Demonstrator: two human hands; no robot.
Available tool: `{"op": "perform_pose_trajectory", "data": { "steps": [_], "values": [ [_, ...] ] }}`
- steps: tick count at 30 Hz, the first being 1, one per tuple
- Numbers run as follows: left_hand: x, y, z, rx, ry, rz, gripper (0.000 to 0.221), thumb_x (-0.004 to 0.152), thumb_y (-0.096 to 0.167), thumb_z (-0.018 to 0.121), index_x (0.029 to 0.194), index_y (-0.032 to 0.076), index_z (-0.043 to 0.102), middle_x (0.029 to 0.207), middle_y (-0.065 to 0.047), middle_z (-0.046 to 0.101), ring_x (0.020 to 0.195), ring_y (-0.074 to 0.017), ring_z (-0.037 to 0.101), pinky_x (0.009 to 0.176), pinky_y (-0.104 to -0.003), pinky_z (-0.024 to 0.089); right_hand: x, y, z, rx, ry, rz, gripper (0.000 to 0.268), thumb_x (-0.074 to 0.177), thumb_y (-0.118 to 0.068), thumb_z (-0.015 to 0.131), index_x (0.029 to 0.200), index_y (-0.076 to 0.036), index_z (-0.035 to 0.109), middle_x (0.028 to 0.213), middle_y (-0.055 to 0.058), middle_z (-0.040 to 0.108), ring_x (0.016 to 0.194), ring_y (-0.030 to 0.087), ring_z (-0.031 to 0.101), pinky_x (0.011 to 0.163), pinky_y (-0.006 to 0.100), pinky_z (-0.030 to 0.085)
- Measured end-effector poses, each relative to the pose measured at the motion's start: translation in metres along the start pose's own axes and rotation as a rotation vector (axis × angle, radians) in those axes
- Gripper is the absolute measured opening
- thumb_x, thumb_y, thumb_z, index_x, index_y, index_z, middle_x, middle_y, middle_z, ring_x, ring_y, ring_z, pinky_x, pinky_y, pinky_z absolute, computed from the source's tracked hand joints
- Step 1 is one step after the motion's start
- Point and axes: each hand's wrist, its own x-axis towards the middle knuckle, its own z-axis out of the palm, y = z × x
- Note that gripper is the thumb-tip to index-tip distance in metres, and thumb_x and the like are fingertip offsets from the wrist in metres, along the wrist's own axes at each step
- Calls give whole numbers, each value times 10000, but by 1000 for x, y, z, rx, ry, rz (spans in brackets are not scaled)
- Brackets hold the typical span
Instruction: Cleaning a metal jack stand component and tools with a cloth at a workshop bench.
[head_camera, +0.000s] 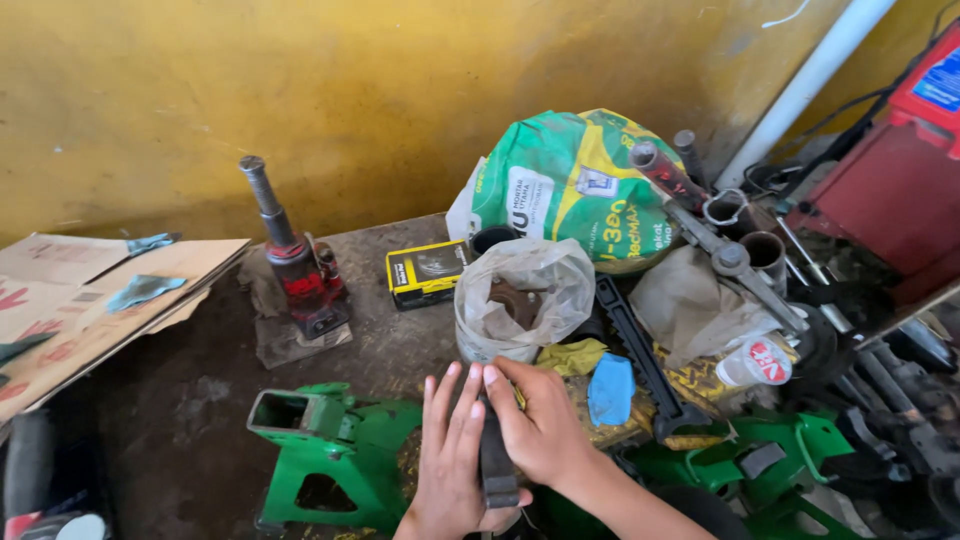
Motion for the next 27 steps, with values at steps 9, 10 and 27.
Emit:
{"op": "perform_pose_trajectory", "data": {
  "steps": [9,10,27],
  "values": [
    [7,2,-5,92,-20,4,911,934,679,580,1536,34,354,1583,-304,402,1486,-550,385,1228,-732,236,-10,43,17,286,-103,98,548,1126,-407,383,879,17,627,739,43,645,722,132,597,683,297,499],
    [7,2,-5,93,-22,3,911,934,679,580,1536,34,354,1583,-304,402,1486,-550,385,1228,-732,236,-9,35,16,288,-103,99,548,1126,-407,383,879,17,627,739,43,645,722,132,597,683,297,499],
    [14,5,-13,-29,54,-7,788,946,540,640,1501,43,386,1534,-306,464,1409,-513,513,1232,-680,350,-16,66,45,871,67,654,452,1042,-392,503,1214,-5,662,1083,69,700,960,118,658,868,282,526]
  ]
}}
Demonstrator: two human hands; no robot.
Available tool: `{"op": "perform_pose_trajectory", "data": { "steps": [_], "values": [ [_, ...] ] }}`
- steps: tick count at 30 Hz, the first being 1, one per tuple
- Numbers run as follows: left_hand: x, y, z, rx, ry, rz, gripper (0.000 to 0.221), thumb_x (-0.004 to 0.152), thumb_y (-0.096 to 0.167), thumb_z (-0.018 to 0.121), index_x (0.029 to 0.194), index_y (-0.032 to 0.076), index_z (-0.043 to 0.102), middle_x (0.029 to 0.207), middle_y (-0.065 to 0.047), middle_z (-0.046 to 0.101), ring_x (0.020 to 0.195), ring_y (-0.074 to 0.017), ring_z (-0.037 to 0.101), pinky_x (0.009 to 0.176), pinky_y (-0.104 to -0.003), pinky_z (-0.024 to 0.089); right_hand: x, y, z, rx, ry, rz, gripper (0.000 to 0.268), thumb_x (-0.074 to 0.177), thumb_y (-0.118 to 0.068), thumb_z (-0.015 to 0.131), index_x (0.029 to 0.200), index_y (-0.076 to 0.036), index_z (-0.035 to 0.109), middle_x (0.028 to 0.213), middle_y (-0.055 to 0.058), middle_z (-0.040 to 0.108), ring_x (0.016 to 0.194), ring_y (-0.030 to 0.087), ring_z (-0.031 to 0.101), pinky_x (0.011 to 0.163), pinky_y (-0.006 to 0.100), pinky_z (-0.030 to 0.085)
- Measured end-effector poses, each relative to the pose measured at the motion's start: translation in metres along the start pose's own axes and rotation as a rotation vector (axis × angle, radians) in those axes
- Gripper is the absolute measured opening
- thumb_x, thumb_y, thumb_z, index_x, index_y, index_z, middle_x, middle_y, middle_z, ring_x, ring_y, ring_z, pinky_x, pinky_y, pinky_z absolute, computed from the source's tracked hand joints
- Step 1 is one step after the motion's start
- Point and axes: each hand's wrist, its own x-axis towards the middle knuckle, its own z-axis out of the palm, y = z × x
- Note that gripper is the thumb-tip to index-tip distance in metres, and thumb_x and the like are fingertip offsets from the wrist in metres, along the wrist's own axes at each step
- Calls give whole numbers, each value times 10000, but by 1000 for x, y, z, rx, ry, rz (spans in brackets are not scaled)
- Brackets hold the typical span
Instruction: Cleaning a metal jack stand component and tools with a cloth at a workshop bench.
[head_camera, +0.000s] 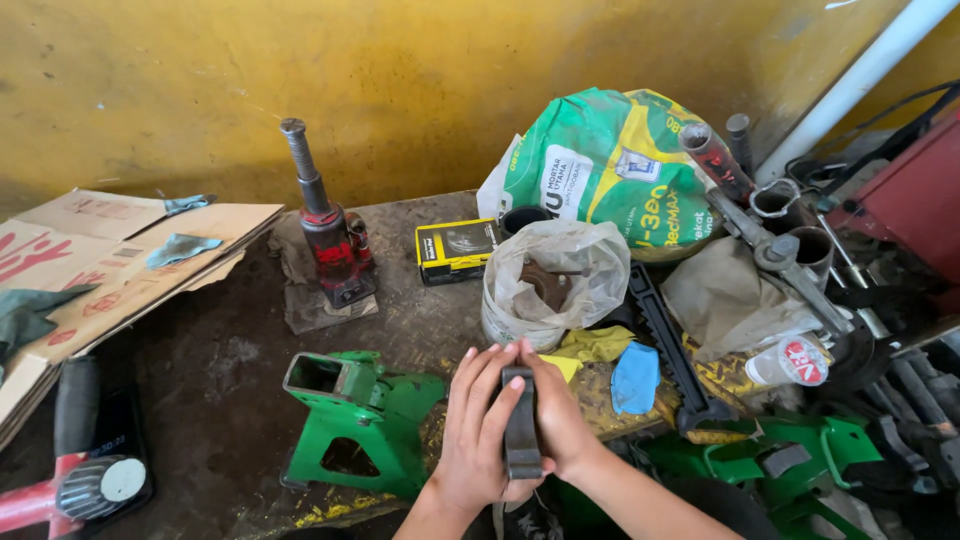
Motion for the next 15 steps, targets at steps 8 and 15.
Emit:
{"op": "perform_pose_trajectory", "data": {
  "steps": [8,15],
  "values": [
    [-10,-2,3,30,8,102,879,923,626,730,1521,96,365,1468,-291,494,1362,-471,557,1188,-666,410,5,24,-19,-288,-43,-268,507,1110,-407,508,896,13,694,808,48,588,738,83,502,640,265,431],
    [-4,-1,2,56,5,56,865,914,644,707,1501,90,396,1452,-272,510,1354,-468,559,1172,-661,418,-23,-32,28,-97,-2,-32,500,995,-452,437,840,-56,701,698,-34,620,655,63,546,596,256,450]
  ]
}}
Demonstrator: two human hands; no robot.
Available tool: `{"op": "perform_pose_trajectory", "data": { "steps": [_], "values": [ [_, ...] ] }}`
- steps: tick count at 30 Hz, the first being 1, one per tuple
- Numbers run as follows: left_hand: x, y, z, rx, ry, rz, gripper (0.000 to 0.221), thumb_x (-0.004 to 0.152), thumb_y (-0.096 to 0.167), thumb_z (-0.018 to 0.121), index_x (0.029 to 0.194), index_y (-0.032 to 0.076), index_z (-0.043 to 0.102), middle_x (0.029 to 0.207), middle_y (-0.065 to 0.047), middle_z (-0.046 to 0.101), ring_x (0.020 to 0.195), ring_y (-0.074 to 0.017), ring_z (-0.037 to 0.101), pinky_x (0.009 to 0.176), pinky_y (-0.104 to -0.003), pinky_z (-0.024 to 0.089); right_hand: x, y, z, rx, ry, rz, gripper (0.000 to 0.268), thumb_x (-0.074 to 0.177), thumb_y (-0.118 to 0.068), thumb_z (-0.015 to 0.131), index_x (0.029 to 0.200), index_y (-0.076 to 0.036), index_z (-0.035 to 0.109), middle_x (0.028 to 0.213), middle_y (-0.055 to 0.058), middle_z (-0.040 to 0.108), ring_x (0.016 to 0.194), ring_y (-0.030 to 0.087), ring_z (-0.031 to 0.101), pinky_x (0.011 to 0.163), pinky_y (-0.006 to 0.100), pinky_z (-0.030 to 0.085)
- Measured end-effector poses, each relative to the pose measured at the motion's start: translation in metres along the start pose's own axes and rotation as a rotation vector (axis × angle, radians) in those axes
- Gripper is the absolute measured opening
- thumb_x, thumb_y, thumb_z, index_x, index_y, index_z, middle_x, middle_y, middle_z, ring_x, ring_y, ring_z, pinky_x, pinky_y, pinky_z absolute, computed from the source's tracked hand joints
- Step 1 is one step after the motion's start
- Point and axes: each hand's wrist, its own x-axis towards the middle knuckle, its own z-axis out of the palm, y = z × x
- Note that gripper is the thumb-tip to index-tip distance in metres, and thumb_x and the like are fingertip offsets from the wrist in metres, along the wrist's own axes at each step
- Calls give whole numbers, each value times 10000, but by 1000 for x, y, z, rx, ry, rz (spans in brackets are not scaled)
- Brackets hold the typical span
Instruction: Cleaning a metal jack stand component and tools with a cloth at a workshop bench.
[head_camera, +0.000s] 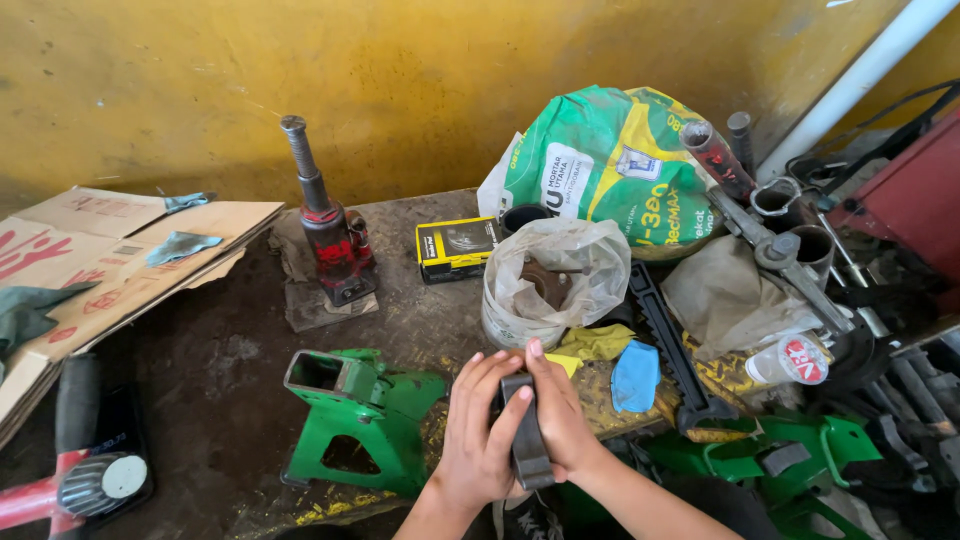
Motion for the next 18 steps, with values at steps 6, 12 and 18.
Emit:
{"op": "perform_pose_trajectory", "data": {
  "steps": [6,12,18],
  "values": [
    [-2,-3,-1,40,-10,55,858,918,690,656,1474,83,413,1464,-267,508,1347,-464,543,1169,-651,413,22,23,-35,-347,-129,-308,583,1103,-448,477,766,-7,657,679,-7,556,659,71,464,576,265,397],
    [1,-1,-1,55,-25,-6,828,939,661,650,1476,76,419,1472,-282,511,1365,-474,535,1173,-642,419,18,8,-22,39,-142,-132,466,1061,-473,455,1012,-48,639,961,34,629,895,105,583,849,284,495],
    [4,-4,-3,66,24,-62,843,937,676,619,1476,66,401,1454,-274,513,1362,-484,535,1176,-655,403,15,-6,-21,-100,-358,-5,524,978,-497,454,1193,-72,672,1153,10,700,1101,103,619,997,290,470]
  ]
}}
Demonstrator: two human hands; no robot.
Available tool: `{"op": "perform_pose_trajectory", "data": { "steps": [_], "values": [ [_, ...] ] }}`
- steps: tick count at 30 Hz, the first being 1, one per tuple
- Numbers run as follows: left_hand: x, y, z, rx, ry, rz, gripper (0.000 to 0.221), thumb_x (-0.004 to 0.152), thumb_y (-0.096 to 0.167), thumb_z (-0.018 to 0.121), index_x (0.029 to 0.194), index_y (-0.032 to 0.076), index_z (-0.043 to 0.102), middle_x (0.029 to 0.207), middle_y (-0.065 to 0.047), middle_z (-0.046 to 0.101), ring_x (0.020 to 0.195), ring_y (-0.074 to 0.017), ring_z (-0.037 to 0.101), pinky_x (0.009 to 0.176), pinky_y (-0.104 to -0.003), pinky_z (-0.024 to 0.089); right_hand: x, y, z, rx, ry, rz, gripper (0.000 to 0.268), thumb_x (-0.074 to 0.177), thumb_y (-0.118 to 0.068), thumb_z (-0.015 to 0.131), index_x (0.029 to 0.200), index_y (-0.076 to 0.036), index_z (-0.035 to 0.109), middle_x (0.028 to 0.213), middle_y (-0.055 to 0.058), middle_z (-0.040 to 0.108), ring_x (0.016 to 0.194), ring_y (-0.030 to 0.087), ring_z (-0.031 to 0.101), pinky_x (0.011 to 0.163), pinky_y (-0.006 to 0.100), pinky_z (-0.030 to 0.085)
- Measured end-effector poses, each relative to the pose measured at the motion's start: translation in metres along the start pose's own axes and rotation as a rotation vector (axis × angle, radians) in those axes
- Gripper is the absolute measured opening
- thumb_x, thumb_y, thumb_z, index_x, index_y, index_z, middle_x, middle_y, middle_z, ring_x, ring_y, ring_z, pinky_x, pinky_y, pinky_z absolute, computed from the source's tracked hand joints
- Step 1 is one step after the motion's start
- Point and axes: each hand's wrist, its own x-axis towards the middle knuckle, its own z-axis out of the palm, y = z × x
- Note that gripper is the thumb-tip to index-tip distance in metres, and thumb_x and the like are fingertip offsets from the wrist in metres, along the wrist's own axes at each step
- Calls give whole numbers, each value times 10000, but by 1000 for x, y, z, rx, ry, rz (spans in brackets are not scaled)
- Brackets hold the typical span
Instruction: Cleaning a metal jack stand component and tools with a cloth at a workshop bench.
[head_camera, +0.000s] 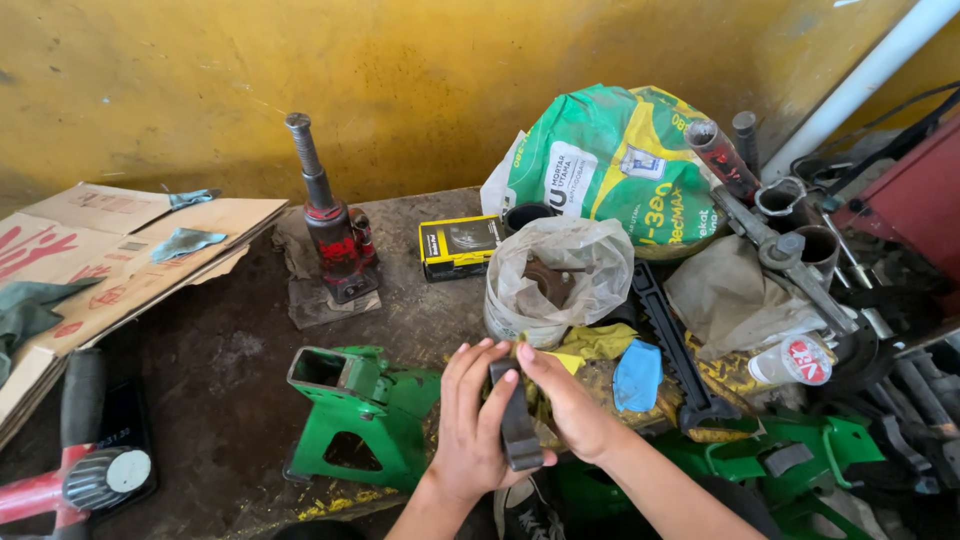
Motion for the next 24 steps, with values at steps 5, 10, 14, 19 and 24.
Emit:
{"op": "perform_pose_trajectory", "data": {
  "steps": [5,10,14,19,24],
  "values": [
    [-5,-1,1,-24,8,35,847,922,693,598,1464,72,401,1450,-273,513,1353,-487,533,1168,-676,393,-1,14,6,180,110,151,521,995,-513,432,1129,-68,669,1022,42,698,947,126,642,865,308,510],
    [-5,2,0,-34,-35,77,832,952,697,619,1463,74,411,1442,-281,509,1348,-478,539,1167,-682,397,-4,40,-1,-13,242,-96,565,1091,-505,436,922,-21,673,772,10,588,702,97,525,623,279,447],
    [-7,1,1,-8,-29,79,861,915,703,622,1468,75,416,1444,-269,516,1341,-471,546,1167,-674,402,-4,39,-12,-319,282,-345,536,1144,-455,451,844,-42,613,739,-17,539,708,80,465,600,267,414],
    [-4,-1,4,26,-13,45,871,936,701,634,1477,61,399,1475,-287,490,1359,-483,528,1175,-667,398,-20,-1,18,254,204,10,506,1050,-490,307,1194,-105,603,1031,46,656,908,120,614,793,292,503],
    [-4,-8,0,3,68,-56,885,935,702,576,1509,68,345,1494,-304,459,1413,-524,480,1204,-686,360,-35,-16,37,-83,-31,-241,636,1065,-381,319,1584,-15,358,1551,142,514,1431,203,471,1184,319,313]
  ]
}}
